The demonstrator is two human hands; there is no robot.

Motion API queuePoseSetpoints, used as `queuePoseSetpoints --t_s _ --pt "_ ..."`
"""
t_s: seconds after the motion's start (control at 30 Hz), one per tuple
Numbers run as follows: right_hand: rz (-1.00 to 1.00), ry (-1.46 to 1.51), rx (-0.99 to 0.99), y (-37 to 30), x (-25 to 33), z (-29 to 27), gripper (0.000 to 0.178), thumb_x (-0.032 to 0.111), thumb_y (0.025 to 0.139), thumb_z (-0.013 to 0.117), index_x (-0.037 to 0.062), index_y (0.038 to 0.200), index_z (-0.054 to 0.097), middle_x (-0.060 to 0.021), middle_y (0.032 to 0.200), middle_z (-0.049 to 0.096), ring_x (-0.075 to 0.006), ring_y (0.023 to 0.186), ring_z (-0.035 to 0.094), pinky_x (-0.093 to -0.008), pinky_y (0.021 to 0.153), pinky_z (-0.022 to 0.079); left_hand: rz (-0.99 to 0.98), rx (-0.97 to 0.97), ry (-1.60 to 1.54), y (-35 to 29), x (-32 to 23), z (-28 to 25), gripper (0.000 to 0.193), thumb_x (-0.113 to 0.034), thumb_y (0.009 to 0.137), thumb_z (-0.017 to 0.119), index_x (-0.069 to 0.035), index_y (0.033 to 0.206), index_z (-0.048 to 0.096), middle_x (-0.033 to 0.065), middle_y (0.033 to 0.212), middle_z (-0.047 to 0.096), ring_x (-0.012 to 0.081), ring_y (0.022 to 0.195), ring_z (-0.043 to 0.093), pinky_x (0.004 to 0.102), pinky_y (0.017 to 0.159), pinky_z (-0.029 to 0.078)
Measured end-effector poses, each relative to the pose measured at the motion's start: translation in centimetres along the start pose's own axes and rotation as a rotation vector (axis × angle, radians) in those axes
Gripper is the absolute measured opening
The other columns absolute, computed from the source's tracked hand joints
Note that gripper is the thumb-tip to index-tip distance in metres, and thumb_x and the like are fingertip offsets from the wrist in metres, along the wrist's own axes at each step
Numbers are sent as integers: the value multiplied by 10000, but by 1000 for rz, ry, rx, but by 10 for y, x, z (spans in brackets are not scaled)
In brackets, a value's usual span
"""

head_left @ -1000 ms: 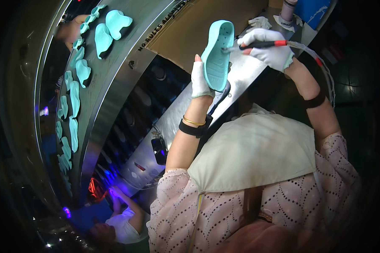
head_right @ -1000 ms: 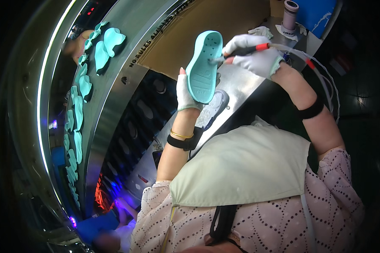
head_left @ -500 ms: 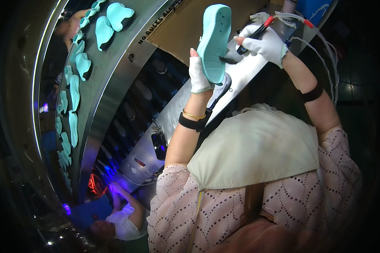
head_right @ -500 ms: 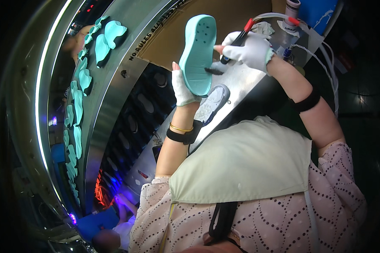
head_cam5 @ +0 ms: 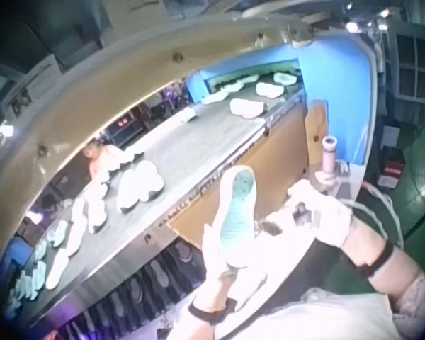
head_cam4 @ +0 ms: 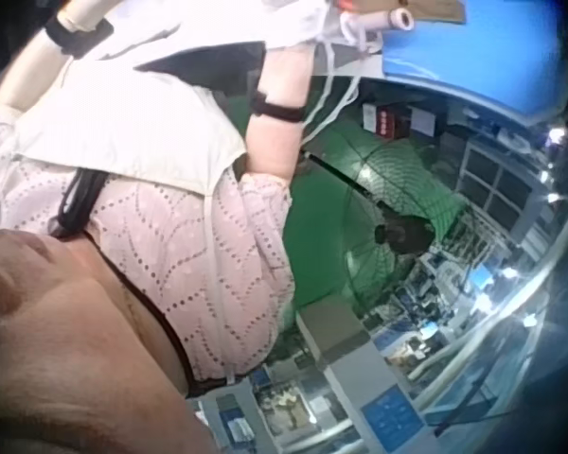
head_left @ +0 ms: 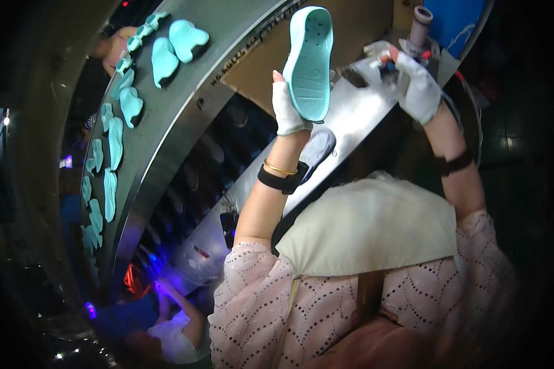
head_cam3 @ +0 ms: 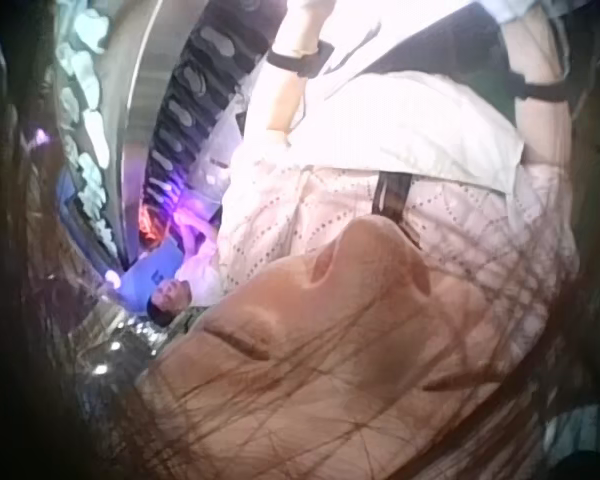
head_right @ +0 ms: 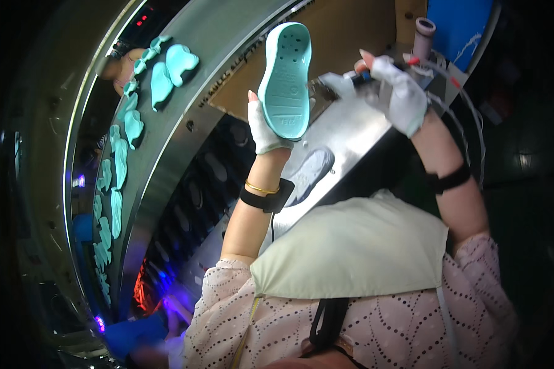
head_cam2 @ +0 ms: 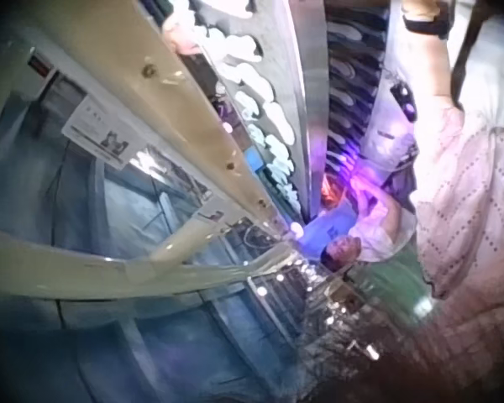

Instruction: Applying liquid adhesive or primer to the inner surface of cyan-colored shoe soles using a handheld brush.

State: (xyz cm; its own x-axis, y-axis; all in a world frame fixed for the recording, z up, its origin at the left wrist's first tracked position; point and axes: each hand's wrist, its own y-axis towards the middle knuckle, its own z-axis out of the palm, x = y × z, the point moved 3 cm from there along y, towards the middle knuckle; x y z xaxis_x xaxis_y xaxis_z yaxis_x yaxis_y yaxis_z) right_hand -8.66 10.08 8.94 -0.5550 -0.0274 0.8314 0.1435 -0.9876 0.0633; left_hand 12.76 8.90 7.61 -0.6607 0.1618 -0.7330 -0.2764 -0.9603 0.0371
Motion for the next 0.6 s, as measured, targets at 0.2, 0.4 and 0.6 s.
queuePoseSetpoints --t_s 0.2,0.4,0.6 --pt "39 134 7 -24 7 -4 235 307 865 497 105 969 558 2 886 568 -104 762 531 -215 621 382 76 210 -331 148 -85 24 813 -678 824 100 -6 1073 486 158 876 575 293 734 570 413 704 513" --pt "46 109 -159 -31 -8 -34 266 301 863 511 76 996 554 -16 884 567 -99 720 519 -198 569 383 170 -85 1091 103 -101 34 524 -379 823 498 23 1157 455 208 1078 554 340 1021 525 397 893 410" --pt "141 158 -58 6 -49 -26 237 253 880 507 118 1061 579 2 954 587 -94 830 532 -198 589 391 9 -585 2398 59 -202 -52 458 -382 784 464 -84 1122 552 146 1064 592 297 981 562 375 843 436"
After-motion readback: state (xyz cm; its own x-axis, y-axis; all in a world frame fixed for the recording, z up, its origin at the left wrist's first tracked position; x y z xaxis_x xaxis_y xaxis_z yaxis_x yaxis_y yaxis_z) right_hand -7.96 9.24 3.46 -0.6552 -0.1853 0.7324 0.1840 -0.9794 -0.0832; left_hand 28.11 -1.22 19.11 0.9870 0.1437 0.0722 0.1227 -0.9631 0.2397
